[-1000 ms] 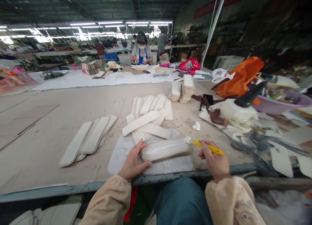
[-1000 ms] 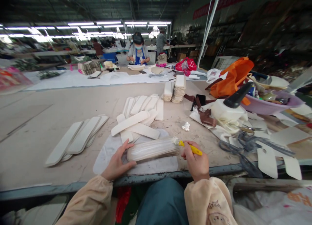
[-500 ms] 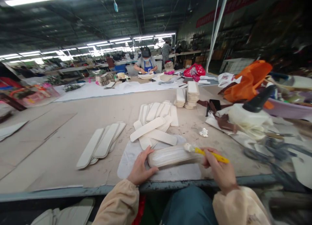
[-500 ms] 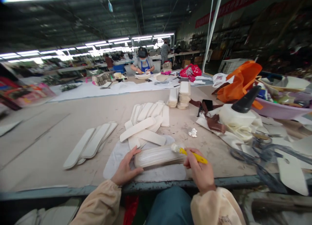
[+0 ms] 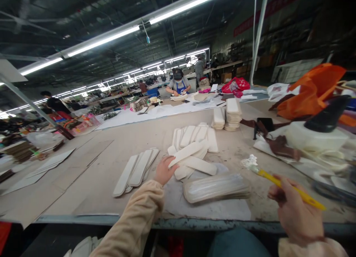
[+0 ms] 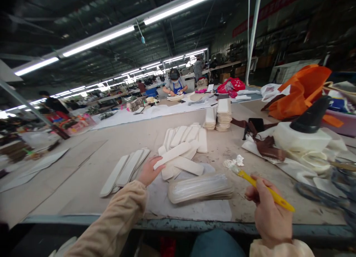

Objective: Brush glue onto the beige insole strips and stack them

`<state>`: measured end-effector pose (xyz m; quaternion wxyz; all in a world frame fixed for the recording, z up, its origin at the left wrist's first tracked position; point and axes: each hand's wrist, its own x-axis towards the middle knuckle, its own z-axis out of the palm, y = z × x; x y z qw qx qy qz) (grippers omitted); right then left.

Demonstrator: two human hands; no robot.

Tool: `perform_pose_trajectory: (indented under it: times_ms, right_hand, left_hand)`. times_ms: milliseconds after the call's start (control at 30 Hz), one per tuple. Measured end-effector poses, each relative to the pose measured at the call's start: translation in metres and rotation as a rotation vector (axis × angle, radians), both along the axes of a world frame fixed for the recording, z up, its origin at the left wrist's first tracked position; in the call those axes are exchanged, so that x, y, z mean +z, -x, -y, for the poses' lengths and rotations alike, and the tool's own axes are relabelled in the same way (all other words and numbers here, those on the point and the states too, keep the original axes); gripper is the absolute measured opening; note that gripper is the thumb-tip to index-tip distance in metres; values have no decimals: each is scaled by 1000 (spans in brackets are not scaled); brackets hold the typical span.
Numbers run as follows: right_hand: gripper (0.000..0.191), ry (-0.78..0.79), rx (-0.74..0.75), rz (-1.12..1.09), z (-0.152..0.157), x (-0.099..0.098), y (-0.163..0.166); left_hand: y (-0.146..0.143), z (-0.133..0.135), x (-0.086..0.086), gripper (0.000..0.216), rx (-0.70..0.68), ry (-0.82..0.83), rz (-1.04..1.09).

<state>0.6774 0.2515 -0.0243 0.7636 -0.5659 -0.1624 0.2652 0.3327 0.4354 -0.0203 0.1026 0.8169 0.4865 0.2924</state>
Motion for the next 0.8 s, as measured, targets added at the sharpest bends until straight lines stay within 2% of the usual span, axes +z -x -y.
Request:
perform_pose_trajectory:
  times_ms: [133, 267, 467, 667, 800]
  right_hand:
    - [48, 7, -7, 13, 0, -2, -2]
    - [48, 16, 2, 35, 0, -7, -5]
    - [50, 34, 14, 43, 0, -7, -5]
    - [49, 5, 6, 25, 0, -4, -1]
    - [48, 6, 12, 48, -1, -9, 0]
  left_hand:
    - [-5, -52, -1, 43, -33, 143, -208]
    - [-5, -74, -10, 37, -91, 237, -236]
    - [8, -81, -17, 38, -97, 318, -196]
    - [11, -79, -12, 38, -74, 334, -191]
    - [8, -74, -10, 29, -41, 315, -213]
